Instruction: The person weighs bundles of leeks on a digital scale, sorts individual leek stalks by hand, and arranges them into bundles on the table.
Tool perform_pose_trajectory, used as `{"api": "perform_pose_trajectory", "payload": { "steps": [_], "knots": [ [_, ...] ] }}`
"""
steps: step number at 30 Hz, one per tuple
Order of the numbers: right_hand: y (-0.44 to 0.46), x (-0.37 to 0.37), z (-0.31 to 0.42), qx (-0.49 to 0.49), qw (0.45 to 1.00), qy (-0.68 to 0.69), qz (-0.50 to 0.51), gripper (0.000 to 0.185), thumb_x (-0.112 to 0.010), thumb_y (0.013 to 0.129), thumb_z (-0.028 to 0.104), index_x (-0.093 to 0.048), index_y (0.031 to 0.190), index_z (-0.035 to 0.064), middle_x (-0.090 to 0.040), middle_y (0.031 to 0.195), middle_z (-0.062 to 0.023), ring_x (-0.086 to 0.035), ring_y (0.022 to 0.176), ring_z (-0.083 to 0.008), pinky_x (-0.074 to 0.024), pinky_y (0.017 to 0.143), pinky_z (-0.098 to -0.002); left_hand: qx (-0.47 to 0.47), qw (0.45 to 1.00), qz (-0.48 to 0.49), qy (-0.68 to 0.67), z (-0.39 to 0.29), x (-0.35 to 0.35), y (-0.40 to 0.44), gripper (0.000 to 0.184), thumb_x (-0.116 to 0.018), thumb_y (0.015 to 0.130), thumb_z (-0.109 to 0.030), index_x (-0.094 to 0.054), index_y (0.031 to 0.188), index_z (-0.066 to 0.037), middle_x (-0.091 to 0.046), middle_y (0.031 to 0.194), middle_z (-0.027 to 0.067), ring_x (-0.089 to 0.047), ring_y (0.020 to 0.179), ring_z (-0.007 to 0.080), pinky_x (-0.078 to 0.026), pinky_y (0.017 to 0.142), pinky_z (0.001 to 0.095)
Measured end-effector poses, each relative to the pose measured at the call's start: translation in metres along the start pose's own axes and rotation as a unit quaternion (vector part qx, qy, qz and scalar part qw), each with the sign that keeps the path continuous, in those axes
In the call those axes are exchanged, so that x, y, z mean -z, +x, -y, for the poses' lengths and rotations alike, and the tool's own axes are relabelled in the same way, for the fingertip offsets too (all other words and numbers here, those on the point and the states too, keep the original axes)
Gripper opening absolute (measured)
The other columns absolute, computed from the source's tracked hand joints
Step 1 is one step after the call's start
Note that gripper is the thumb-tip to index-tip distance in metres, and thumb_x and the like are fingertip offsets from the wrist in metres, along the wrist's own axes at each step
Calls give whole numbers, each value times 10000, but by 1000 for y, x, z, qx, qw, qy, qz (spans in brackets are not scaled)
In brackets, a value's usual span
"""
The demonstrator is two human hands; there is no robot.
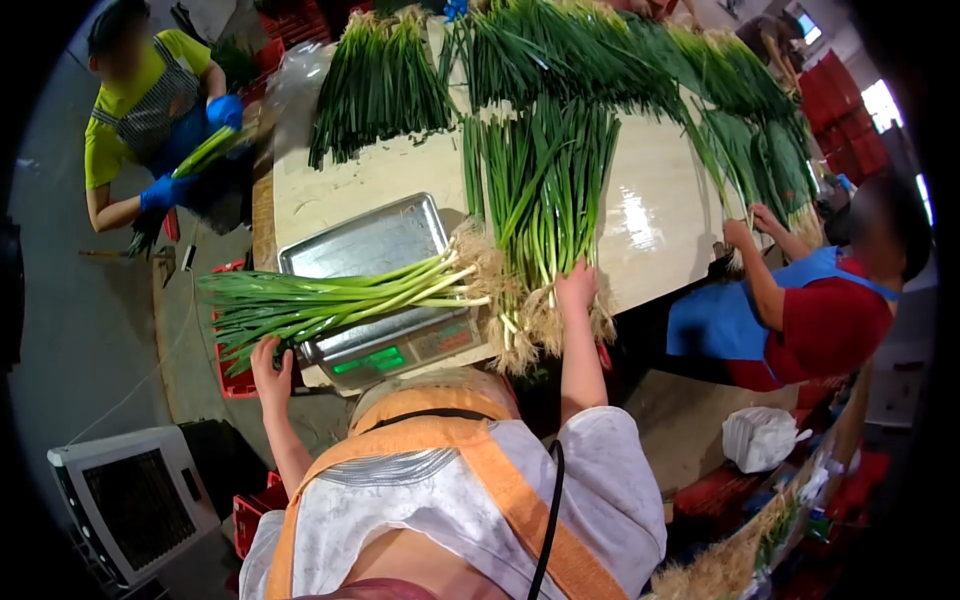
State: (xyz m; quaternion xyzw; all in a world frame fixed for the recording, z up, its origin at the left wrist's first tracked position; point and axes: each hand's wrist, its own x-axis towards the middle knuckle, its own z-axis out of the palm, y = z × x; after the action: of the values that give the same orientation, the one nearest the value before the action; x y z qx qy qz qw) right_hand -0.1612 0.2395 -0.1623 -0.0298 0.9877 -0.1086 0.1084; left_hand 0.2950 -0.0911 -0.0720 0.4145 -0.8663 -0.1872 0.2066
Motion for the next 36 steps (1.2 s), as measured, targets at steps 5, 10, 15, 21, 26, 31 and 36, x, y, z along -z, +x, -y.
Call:
{"api": "perform_pose_trajectory", "payload": {
  "steps": [5, 10, 15, 21, 26, 31, 36],
  "knots": [
    [-2, 5, 1, 77, 991, 98, 44, 484, -633, 811, 210, -523, 1242, 18, -637, 1041, -161, -621, 909, -264, -490, 819, -379, 7, 1000, -9, -6, 1, 1, -2, 294, -650, 813, -105, -580, 1086, -21, -545, 1168, 141, -468, 1131, 330, -402, 931, 415],
    [-5, 0, 29, 150, 944, 281, 81, 478, -646, 828, 337, -575, 1182, 24, -627, 1018, -151, -607, 911, -257, -471, 806, -355, -5, 1000, -9, -7, 1, -2, 5, 304, -655, 805, -101, -579, 1087, -18, -545, 1171, 139, -470, 1126, 327, -398, 937, 410],
    [8, -7, 11, 34, 990, 105, -83, 615, -683, 793, 336, -463, 1295, 58, -587, 1088, -148, -580, 981, -288, -454, 856, -379, 0, 1000, -13, -15, -3, -3, 5, 303, -657, 802, -101, -579, 1083, -17, -545, 1175, 142, -474, 1119, 331, -394, 945, 409],
    [21, -25, -40, -20, 983, 172, 57, 723, -679, 732, 118, -357, 1379, 84, -617, 992, -148, -607, 873, -298, -487, 787, -392, -5, 1000, -16, -6, 8, -7, -7, 307, -657, 806, -111, -576, 1087, -17, -545, 1174, 146, -474, 1119, 334, -397, 938, 413],
    [45, 18, -70, -71, 961, 264, -34, 558, -649, 775, 111, -465, 1302, 98, -579, 976, -129, -584, 868, -288, -469, 804, -379, 3, 1000, -10, 0, 3, -3, -6, 312, -655, 811, -112, -573, 1095, -15, -545, 1173, 151, -475, 1116, 339, -403, 927, 415],
    [50, 23, -85, 30, 987, 6, -156, 460, -657, 800, 227, -536, 1228, 109, -566, 1089, -117, -535, 1017, -268, -346, 949, -470, -3, 1000, 2, -7, -4, -6, -2, 310, -656, 808, -106, -576, 1093, -14, -545, 1171, 154, -474, 1115, 342, -404, 922, 414],
    [25, -2, -69, 154, 983, -53, -80, 315, -706, 722, 249, -640, 998, 112, -566, 1081, -108, -515, 1026, -283, -291, 998, -442, -22, 1000, 6, -12, -16, -7, 1, 321, -665, 774, -76, -582, 1077, -14, -552, 1155, 156, -479, 1100, 344, -403, 921, 412]
  ]
}}
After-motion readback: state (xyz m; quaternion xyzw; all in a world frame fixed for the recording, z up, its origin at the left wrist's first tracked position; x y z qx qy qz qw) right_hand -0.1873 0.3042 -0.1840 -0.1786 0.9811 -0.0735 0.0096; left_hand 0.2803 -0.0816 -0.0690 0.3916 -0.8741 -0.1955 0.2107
